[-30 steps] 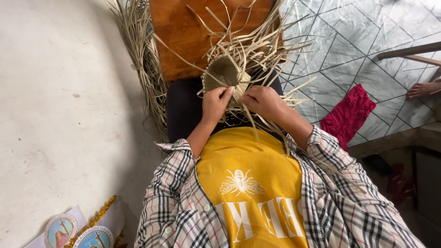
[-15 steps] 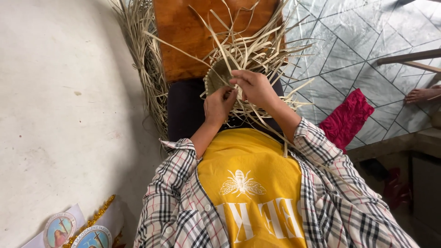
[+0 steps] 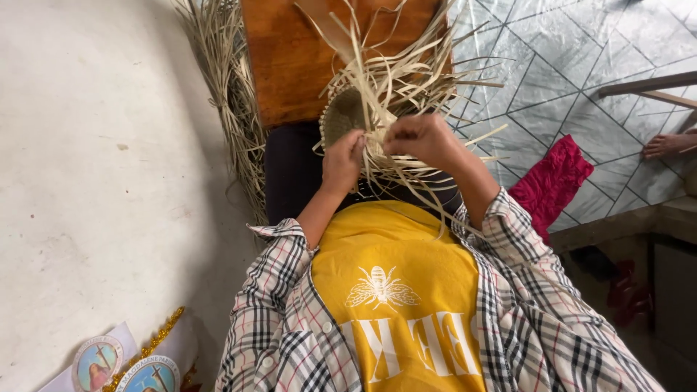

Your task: Weaving dried plant fibers to create a circular object, likely a hat or basket

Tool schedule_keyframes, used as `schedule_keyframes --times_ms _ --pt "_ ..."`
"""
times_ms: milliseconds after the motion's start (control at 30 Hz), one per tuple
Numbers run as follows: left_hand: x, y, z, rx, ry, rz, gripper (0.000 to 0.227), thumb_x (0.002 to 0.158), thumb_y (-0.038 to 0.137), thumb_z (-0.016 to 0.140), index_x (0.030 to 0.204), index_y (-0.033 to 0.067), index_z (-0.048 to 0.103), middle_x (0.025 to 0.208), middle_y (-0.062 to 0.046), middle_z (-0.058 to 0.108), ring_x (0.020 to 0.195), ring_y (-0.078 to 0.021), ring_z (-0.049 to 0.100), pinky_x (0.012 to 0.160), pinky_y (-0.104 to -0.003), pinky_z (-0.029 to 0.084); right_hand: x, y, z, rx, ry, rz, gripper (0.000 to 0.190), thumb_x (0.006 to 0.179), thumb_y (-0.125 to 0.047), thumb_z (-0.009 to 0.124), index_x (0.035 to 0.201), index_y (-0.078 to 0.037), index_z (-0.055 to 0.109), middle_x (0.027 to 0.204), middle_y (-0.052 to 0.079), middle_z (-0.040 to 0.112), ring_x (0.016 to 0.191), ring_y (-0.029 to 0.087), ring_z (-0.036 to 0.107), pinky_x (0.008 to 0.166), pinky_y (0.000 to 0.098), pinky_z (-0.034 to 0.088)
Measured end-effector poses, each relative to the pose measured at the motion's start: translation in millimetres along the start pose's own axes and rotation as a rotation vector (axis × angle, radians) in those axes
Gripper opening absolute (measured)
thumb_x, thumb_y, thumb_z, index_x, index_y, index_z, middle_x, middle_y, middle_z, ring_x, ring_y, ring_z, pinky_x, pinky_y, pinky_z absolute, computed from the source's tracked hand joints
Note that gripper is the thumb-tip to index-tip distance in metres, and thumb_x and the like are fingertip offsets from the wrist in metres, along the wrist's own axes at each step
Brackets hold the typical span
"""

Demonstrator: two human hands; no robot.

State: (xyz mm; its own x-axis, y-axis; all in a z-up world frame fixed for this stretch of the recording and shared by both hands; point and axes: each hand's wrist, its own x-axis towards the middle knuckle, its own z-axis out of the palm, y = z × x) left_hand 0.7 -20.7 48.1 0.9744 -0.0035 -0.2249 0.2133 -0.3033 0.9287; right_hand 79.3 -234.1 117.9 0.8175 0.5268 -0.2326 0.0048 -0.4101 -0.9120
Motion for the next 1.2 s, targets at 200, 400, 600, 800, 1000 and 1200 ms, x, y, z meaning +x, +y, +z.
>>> schedule_keyframes --times_ms 200,400,600,800,1000,1200 --pt "12 -13 5 0.019 0.121 0.038 0.032 0.103 0.041 0.07 0.114 0.0129 0.08 0.101 -0.009 0.08 0.1 -0.0315 0.076 0.09 -0.045 0.06 -21 -14 19 -0.147 -0.254 -0.36 0.017 0.093 0.0 0.074 0.109 0.002 0.078 0.093 0.021 0.078 0.089 0.037 0.076 0.085 0.0463 0.06" --pt "23 -18 9 0.083 0.111 0.044 0.021 0.093 0.033 0.078 0.092 0.012 0.077 0.081 -0.009 0.076 0.085 -0.0323 0.076 0.078 -0.047 0.059 -40 2 36 -0.42 -0.503 -0.504 0.023 0.091 -0.011 0.062 0.109 -0.004 0.074 0.088 0.02 0.075 0.087 0.04 0.075 0.082 0.0539 0.06" --pt "13 13 1 -0.156 0.134 -0.06 0.034 0.102 0.027 0.071 0.075 0.0078 0.063 0.06 -0.004 0.055 0.06 -0.0136 0.051 0.061 -0.036 0.047 -38 -55 -29 -0.292 -0.328 -0.072 0.018 0.091 -0.004 0.066 0.099 -0.001 0.082 0.091 0.021 0.079 0.087 0.039 0.078 0.081 0.0498 0.06" --pt "7 37 0 0.063 0.193 0.13 0.037 0.109 0.02 0.062 0.076 0.0073 0.052 0.059 -0.005 0.045 0.054 -0.0201 0.051 0.058 -0.036 0.045 3 47 17 -0.974 0.254 -0.512 0.017 0.094 -0.03 0.07 0.079 -0.022 0.071 0.071 -0.002 0.061 0.09 0.023 0.056 0.087 0.045 0.036" --pt "17 1 -1 0.027 0.278 0.062 0.032 0.104 0.018 0.068 0.077 0.0019 0.061 0.064 -0.014 0.058 0.06 -0.0236 0.058 0.059 -0.04 0.048 -36 -50 93 -0.347 -0.02 -0.624 0.018 0.092 -0.009 0.068 0.075 -0.004 0.07 0.063 0.006 0.063 0.054 0.024 0.061 0.056 0.0324 0.049" --pt "2 21 -3 -0.228 0.249 0.127 0.037 0.112 0.02 0.063 0.079 0.0032 0.059 0.065 -0.006 0.05 0.065 -0.0131 0.048 0.06 -0.036 0.042 11 6 56 -0.924 0.462 -0.523 0.048 0.102 -0.062 0.06 0.104 -0.014 0.064 0.085 0.002 0.054 0.085 0.025 0.057 0.078 0.0427 0.04"
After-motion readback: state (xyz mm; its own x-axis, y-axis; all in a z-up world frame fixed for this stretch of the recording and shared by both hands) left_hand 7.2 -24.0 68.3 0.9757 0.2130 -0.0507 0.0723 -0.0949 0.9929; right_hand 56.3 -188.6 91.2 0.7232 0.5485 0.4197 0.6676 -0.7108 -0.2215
